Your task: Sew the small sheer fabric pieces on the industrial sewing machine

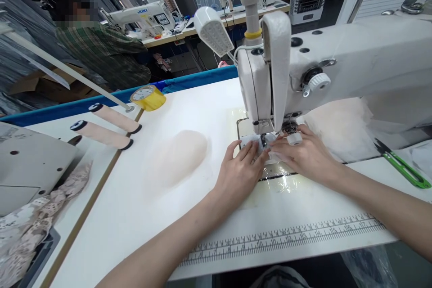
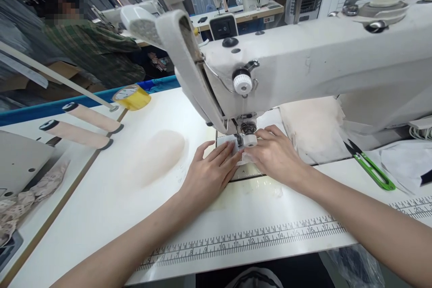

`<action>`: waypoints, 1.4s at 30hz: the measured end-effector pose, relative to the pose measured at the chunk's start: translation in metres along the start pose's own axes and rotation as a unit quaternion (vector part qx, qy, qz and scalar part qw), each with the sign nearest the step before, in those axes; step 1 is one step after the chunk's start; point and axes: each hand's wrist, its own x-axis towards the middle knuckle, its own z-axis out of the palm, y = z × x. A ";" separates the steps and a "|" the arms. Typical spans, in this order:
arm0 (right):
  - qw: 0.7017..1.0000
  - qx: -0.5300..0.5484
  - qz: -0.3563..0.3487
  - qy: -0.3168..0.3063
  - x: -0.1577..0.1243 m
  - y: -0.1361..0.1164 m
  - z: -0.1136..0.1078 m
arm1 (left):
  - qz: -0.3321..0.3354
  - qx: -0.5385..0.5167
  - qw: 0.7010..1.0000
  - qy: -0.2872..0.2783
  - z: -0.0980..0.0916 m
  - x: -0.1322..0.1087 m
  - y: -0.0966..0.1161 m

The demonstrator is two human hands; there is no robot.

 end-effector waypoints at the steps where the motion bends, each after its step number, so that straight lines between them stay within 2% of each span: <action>1: 1.000 -0.007 0.000 0.001 0.000 0.000 0.000 | -0.003 0.000 1.000 0.001 0.000 0.001 -0.001; 7: 0.999 -0.024 -0.042 -0.003 -0.003 -0.007 -0.004 | 0.006 -0.014 1.000 0.020 -0.011 -0.005 0.009; 11: 0.998 -0.030 -0.063 0.002 -0.007 -0.012 -0.006 | 0.008 -0.043 0.999 0.013 -0.014 -0.013 0.016; 42: 0.996 -0.064 -0.058 -0.010 -0.003 -0.006 0.000 | -0.015 -0.060 0.997 0.036 0.002 -0.005 0.000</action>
